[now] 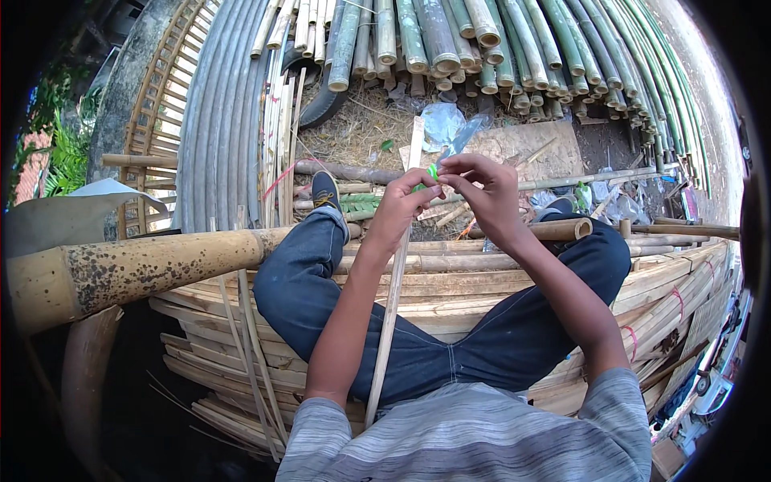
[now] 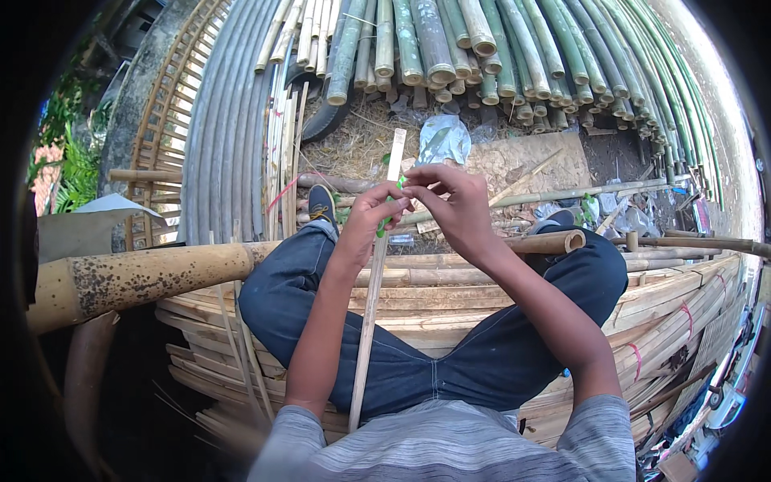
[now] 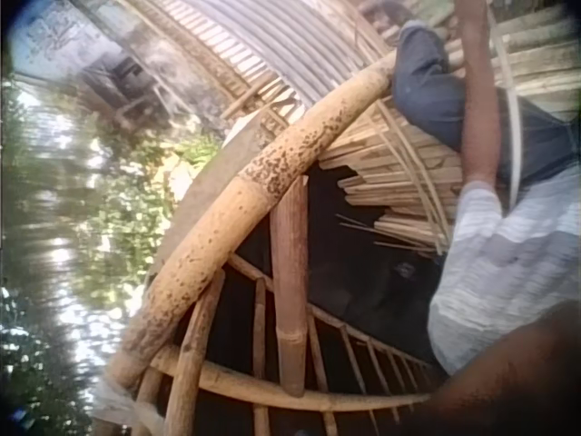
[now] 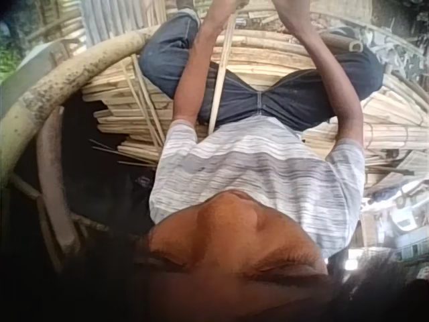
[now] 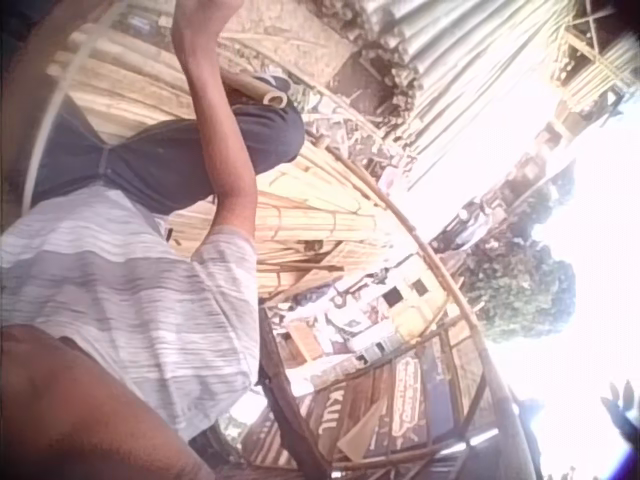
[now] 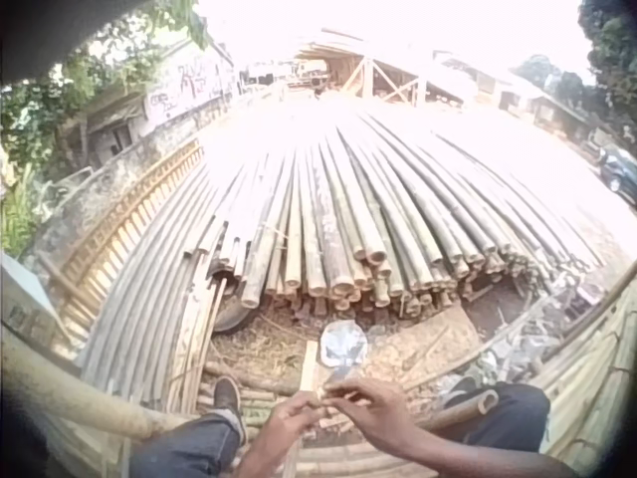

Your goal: Shaving and peeling a thin strip of bamboo using a small utility knife.

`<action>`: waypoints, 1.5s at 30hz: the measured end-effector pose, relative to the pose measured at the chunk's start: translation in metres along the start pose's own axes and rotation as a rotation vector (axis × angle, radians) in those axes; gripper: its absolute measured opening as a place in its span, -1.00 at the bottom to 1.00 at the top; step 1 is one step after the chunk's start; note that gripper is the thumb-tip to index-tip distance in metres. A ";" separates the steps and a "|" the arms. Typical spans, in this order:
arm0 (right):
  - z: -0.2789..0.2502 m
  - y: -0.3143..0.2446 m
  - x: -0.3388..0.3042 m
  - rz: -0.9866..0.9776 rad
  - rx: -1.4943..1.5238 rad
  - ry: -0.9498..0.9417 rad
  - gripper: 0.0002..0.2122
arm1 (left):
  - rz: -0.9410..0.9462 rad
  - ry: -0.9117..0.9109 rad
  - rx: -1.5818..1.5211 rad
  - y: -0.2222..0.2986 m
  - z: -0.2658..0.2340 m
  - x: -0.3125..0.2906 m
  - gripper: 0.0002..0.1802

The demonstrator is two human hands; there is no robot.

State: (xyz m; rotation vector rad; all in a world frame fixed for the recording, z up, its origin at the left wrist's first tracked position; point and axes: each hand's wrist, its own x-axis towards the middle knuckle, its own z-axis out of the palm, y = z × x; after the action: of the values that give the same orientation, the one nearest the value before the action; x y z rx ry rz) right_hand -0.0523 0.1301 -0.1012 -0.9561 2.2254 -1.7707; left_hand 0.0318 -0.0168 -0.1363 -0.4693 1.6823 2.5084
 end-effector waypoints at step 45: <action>-0.027 0.003 0.014 0.035 -0.329 -0.013 -0.93 | 0.366 0.239 0.763 -0.002 0.027 0.006 -0.68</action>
State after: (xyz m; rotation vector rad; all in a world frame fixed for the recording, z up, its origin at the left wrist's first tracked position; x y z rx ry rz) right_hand -0.0774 0.1449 -0.0927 -0.9736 2.5587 -1.4035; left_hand 0.0209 0.0078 -0.1304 -0.4090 2.8235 1.7928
